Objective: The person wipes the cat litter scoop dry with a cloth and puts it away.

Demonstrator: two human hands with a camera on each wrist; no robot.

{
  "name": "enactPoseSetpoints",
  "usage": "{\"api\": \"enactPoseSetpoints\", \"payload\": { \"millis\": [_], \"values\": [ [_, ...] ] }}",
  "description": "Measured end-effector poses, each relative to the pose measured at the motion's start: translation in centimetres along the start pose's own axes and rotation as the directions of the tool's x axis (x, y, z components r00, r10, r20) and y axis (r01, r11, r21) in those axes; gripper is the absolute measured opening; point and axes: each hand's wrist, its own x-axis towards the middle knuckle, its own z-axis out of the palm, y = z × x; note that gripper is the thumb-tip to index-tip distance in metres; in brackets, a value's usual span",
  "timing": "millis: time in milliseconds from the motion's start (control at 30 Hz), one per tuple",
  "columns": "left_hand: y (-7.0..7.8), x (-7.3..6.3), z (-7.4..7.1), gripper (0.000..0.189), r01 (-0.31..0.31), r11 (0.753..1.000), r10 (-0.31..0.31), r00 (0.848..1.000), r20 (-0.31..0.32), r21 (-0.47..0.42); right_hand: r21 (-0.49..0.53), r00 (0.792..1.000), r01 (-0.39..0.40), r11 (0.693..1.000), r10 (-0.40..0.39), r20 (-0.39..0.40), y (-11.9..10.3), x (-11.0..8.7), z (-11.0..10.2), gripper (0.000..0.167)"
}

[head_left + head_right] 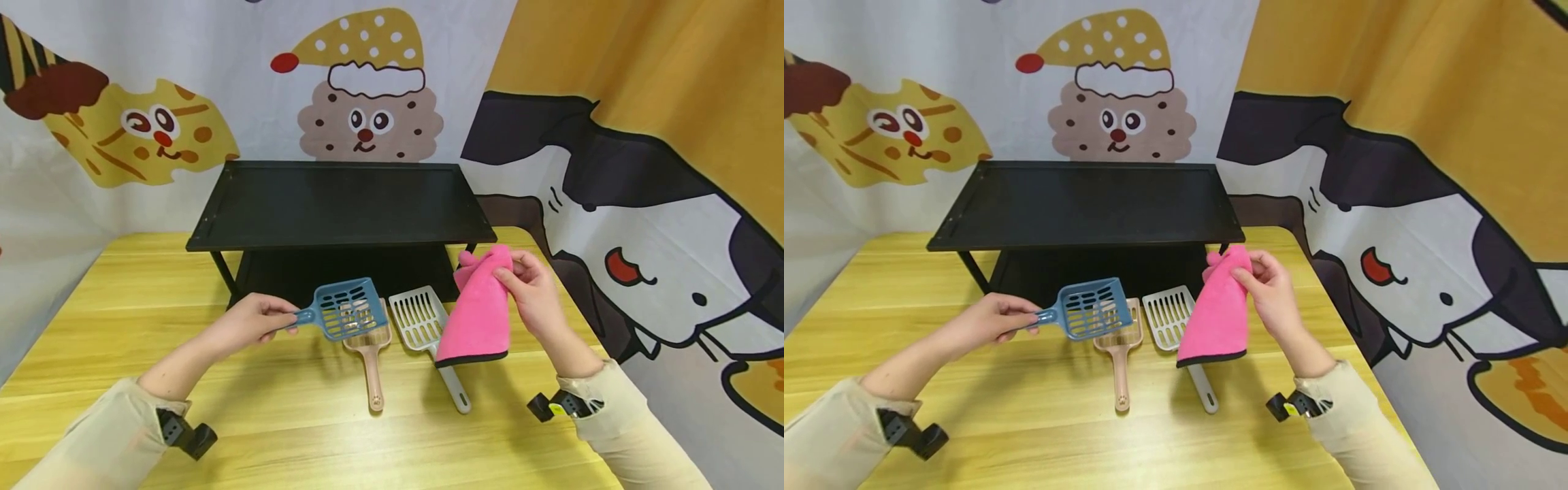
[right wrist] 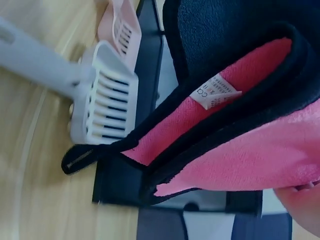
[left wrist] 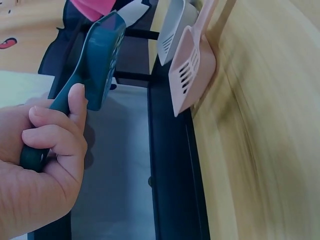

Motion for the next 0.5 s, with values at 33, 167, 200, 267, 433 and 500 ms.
{"api": "enactPoseSetpoints", "payload": {
  "millis": [33,167,200,267,433,500],
  "values": [
    [0.2,0.0,0.0,0.028,-0.002,1.0,0.002,1.0,0.001,-0.002,-0.01,1.0,-0.007,1.0,0.007,0.0,0.0,0.0,0.4,0.024],
    [0.8,0.2,0.3,0.028,-0.012,1.0,0.012,1.0,0.01,-0.004,-0.07,0.999,-0.036,0.997,0.038,0.026,-0.1,0.1,2.2,0.023],
    [1.0,0.2,0.4,0.028,-0.015,1.0,0.015,1.0,0.012,-0.001,-0.092,0.998,-0.048,0.995,0.051,0.027,-0.2,0.1,2.7,0.022],
    [1.3,0.3,0.5,0.027,-0.018,1.0,0.018,1.0,0.013,0.007,-0.126,0.997,-0.064,0.99,0.069,0.04,-0.3,0.1,3.7,0.018],
    [2.1,0.7,1.1,0.025,-0.034,0.999,0.034,0.999,0.022,0.016,-0.147,0.992,-0.098,0.984,0.108,0.062,-0.2,0.4,6.5,0.023],
    [2.5,0.9,1.4,0.024,-0.045,0.999,0.045,0.998,0.034,0.013,-0.136,0.99,-0.102,0.985,0.114,0.08,-0.1,0.4,7.5,0.026]
  ]
}}
